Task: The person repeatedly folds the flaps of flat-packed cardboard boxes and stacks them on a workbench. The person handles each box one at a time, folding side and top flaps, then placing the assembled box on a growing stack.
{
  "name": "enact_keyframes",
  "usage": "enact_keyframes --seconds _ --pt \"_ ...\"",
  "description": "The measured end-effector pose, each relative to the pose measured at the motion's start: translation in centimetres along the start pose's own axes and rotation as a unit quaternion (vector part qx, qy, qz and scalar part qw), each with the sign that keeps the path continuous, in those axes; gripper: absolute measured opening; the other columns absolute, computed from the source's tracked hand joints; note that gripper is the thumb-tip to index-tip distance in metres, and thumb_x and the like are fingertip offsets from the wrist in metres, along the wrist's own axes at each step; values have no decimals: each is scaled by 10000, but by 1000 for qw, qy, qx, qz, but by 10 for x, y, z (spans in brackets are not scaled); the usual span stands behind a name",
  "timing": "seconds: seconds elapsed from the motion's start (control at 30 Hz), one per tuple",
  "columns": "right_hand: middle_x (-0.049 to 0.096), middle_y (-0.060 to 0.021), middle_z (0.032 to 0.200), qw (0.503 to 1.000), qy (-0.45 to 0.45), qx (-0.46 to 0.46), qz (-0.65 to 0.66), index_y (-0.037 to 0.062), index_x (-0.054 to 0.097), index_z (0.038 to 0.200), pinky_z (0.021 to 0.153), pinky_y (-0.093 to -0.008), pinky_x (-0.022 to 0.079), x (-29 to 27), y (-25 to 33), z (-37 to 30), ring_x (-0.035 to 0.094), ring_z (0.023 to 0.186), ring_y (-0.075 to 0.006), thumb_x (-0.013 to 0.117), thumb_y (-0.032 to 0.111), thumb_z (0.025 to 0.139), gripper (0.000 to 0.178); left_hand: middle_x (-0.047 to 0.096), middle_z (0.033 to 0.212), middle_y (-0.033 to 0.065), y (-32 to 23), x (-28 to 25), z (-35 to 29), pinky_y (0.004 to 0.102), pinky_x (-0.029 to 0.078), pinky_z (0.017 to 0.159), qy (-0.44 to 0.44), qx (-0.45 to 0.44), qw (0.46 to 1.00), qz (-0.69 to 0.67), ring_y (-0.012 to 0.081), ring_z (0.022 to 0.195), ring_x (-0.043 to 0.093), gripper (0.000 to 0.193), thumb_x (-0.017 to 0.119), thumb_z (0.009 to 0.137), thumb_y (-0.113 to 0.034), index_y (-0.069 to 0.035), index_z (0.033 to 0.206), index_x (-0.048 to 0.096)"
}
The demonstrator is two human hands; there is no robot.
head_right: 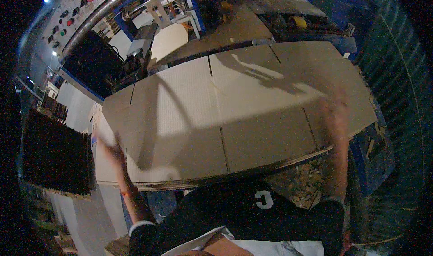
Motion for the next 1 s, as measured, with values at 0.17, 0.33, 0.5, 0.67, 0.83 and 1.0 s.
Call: enact_keyframes --seconds 0.17,0.33,0.5,0.67,0.83,1.0 --pt "404 -251 1304 962 -29 149 -226 35 363 1310 1041 -453 252 -10 -86 -77 337 1231 -418 591 365 829 626 490 1187 249 117 -63 -66 422 379 950 215 -295 890 272 359 1078 491 700 613 821 -400 66 1276 356" --pt "318 -215 1388 942 -5 277 -191 21 369 1329 1050 -395 249 0 -97 -76 297 1285 -345 504 426 870 627 437 1254 258 116 -60 -54 385 382 960 65 -341 923 165 333 1119 480 709 617 825 -331 37 1331 285" --pt "447 -177 1267 924 -280 241 99 11 437 1258 949 -359 345 -9 -89 -41 436 1138 -288 543 244 847 484 407 1302 226 129 -107 -47 412 382 965 -224 -391 874 -181 307 1151 467 737 647 801 -266 32 1345 250" --pt "540 -125 1105 760 -457 209 412 -2 496 1182 792 -332 434 -37 -116 -27 533 925 -231 579 64 787 409 480 1203 194 210 -97 -36 434 439 900 -99 -359 840 -394 301 1042 522 476 516 844 -117 5 1284 378" --pt "577 -110 1035 710 -402 288 502 -15 507 1140 714 -351 461 -62 -141 -15 557 859 -227 619 34 733 425 522 1103 182 222 -70 3 381 482 836 -38 -490 781 -385 276 959 552 413 447 845 -20 12 1255 409" --pt "562 -101 1100 675 -363 306 565 -21 490 1182 776 -329 445 -63 -139 11 552 925 -226 622 79 744 469 587 1034 125 170 -89 47 306 515 713 44 -316 821 -474 219 856 593 444 564 790 -164 46 1171 475"
Point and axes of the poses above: each hand's wrist, its own z-axis towards the middle knuckle, its own x-axis out of the palm, y = z × x, the point moved 4 cm from there along z, towards the middle knuckle
